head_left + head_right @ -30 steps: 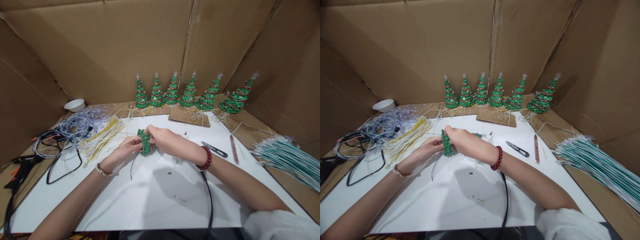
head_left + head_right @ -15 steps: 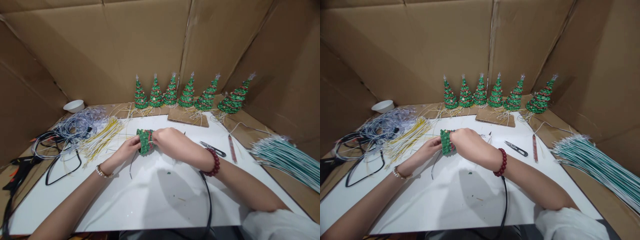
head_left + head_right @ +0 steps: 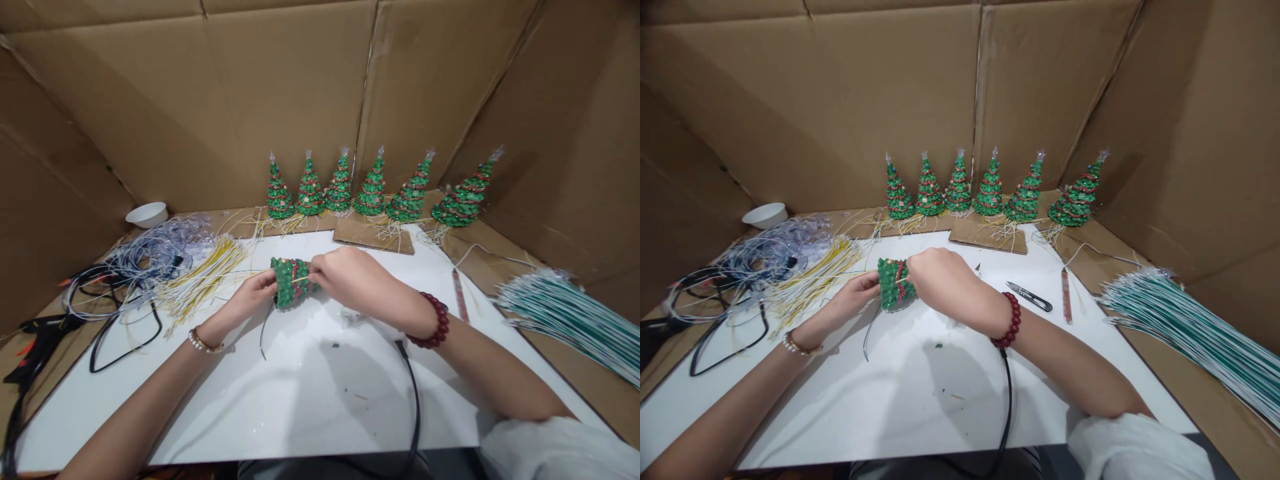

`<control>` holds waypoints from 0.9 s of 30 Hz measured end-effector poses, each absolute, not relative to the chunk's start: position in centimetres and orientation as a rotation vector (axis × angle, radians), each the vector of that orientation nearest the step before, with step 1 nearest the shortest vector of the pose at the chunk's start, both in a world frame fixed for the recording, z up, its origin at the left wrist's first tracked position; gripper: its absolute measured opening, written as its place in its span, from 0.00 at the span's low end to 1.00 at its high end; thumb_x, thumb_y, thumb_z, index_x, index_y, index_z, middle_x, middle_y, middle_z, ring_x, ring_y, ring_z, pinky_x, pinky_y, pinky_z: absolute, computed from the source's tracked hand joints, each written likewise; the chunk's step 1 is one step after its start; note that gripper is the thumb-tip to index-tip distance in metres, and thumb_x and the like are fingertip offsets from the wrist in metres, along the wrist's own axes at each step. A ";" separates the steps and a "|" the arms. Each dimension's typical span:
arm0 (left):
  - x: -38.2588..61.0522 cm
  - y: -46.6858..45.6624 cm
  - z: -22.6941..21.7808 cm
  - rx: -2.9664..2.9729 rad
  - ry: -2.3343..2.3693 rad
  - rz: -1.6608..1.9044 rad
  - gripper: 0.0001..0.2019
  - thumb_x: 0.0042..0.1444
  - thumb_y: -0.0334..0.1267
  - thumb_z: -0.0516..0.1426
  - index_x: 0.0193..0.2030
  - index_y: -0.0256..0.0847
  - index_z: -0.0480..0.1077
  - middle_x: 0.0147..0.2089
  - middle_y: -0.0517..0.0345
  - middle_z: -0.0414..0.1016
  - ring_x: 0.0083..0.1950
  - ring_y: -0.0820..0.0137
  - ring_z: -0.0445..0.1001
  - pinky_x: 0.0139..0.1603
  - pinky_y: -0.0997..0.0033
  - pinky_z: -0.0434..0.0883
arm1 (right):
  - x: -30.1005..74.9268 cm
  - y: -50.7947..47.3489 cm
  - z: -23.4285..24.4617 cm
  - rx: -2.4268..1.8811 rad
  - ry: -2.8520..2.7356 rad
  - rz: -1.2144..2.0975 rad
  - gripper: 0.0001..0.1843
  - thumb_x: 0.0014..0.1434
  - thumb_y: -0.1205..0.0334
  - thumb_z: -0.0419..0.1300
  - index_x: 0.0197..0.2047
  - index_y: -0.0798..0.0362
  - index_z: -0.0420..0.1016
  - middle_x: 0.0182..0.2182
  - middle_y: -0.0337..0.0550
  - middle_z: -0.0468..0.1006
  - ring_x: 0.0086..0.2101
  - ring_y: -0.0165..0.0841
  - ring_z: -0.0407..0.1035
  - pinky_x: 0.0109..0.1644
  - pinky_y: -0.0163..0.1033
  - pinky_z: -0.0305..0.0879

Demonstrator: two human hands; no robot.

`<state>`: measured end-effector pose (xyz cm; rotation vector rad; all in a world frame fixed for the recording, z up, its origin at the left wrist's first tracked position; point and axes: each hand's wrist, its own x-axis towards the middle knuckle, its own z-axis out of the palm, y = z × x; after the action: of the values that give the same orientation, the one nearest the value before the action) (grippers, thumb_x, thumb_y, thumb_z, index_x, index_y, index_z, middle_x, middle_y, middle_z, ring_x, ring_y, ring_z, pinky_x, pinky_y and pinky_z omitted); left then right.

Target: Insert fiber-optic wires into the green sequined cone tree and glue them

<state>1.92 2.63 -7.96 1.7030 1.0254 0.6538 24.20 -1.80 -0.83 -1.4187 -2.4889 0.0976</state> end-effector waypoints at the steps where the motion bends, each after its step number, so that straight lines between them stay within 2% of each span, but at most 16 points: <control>1: 1.9 2.7 -8.0 1.704 1.020 0.663 0.19 0.54 0.48 0.59 0.47 0.38 0.74 0.47 0.51 0.77 0.49 0.60 0.71 0.51 0.63 0.68 | 24.0 -1.8 -0.9 -1.420 -2.494 0.086 0.10 0.61 0.66 0.55 0.30 0.56 0.74 0.27 0.47 0.78 0.27 0.32 0.69 0.27 0.36 0.45; 8: 1.9 2.3 -7.7 1.700 1.020 0.674 0.17 0.54 0.48 0.59 0.44 0.38 0.75 0.40 0.53 0.79 0.49 0.60 0.72 0.49 0.66 0.68 | 21.9 -1.7 -2.6 -1.367 -2.507 0.136 0.08 0.62 0.67 0.54 0.34 0.56 0.74 0.31 0.47 0.80 0.28 0.33 0.71 0.25 0.37 0.43; 14: 2.2 2.1 -7.2 1.666 1.050 0.668 0.16 0.53 0.47 0.61 0.41 0.36 0.75 0.41 0.53 0.78 0.42 0.64 0.72 0.44 0.68 0.67 | 24.4 -1.3 -1.1 -1.375 -2.509 0.063 0.08 0.61 0.64 0.57 0.30 0.55 0.74 0.27 0.45 0.78 0.27 0.33 0.69 0.27 0.37 0.45; 18: 2.5 1.9 -7.0 1.605 0.991 0.678 0.15 0.51 0.47 0.62 0.38 0.36 0.75 0.37 0.55 0.78 0.38 0.67 0.71 0.39 0.70 0.67 | 23.7 -1.6 -1.1 -1.289 -2.596 -0.034 0.06 0.60 0.70 0.56 0.33 0.56 0.74 0.28 0.46 0.78 0.28 0.33 0.70 0.27 0.37 0.44; 21: 2.5 1.9 -7.0 1.596 0.976 0.701 0.15 0.50 0.48 0.62 0.36 0.36 0.75 0.33 0.57 0.77 0.35 0.68 0.71 0.38 0.71 0.67 | 22.3 -1.8 -1.5 -1.243 -2.682 -0.041 0.07 0.60 0.75 0.55 0.37 0.58 0.73 0.33 0.47 0.79 0.31 0.34 0.72 0.27 0.37 0.45; 24: 2.5 1.8 -7.0 1.601 0.989 0.711 0.15 0.49 0.48 0.63 0.35 0.36 0.75 0.33 0.56 0.77 0.34 0.68 0.71 0.38 0.70 0.67 | 22.0 -1.9 -1.5 -1.261 -2.669 -0.030 0.06 0.63 0.68 0.55 0.37 0.58 0.73 0.34 0.48 0.80 0.32 0.35 0.73 0.27 0.37 0.46; 27: 2.5 1.8 -7.0 1.605 1.006 0.705 0.15 0.50 0.46 0.62 0.38 0.36 0.76 0.36 0.54 0.78 0.37 0.66 0.72 0.39 0.70 0.67 | 23.2 -1.8 -1.1 -1.395 -2.600 -0.009 0.14 0.65 0.58 0.54 0.33 0.57 0.74 0.29 0.48 0.79 0.29 0.36 0.72 0.27 0.37 0.45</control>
<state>2.54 1.77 -7.05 1.6054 1.0063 0.7051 23.16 -1.80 -1.07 -1.3952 -2.5996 -0.0090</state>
